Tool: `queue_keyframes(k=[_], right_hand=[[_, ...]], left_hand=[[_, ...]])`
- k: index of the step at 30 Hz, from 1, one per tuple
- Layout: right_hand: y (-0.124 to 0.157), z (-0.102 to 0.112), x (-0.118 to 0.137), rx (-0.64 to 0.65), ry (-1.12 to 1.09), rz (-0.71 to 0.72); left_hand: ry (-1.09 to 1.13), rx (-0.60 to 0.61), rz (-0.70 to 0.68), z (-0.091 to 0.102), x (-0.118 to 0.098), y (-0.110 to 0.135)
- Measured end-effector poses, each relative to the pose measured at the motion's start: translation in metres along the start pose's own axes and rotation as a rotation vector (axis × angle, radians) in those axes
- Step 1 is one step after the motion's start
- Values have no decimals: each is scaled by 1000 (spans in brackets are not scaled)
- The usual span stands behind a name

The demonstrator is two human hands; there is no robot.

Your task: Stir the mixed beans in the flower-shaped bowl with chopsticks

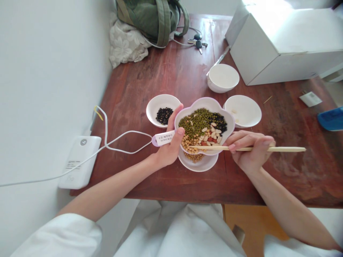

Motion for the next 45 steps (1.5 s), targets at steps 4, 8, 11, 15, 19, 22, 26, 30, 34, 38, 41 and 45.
queue_keyframes(k=[4,8,11,15,19,22,26,30,34,38,41,45], right_hand=[[0,-2,0,-5,2,-28],[2,-2,1,-1,23,-56],[2,-2,1,-26,5,-80],[1,-1,-2,-43,-47,-106],[-2,2,-5,-89,-99,-118],[-3,4,-6,-125,-97,-110],[1,4,-2,-87,-20,-46],[5,2,2,-12,47,-10],[5,1,3,5,48,-3],[4,0,2,5,39,-15],[4,-1,3,2,27,-34],[3,-3,2,-12,-25,-56]], left_hand=[[-6,-2,-6,0,-2,0],[-1,-11,-11,-2,-5,0],[2,-7,-16,-2,-6,1],[5,1,-21,-1,-6,1],[18,-4,-18,-2,-5,1],[32,-7,-33,-3,-4,0],[54,8,-70,-4,-4,-2],[42,9,-78,-3,-4,-3],[14,0,-98,-2,-3,-3],[3,16,-115,-1,-1,-4],[7,21,-118,-1,-1,-4],[-2,8,-110,-3,-3,-4]])
Point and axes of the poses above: each hand's wrist, its own y-axis away from the middle knuckle, its own z-axis out of the back of the hand, x = y × z, the point moved 2 cm from there along -y, towards the middle knuckle, and after that the axes turned 3 degrees about -y, right-handed, at the moved point
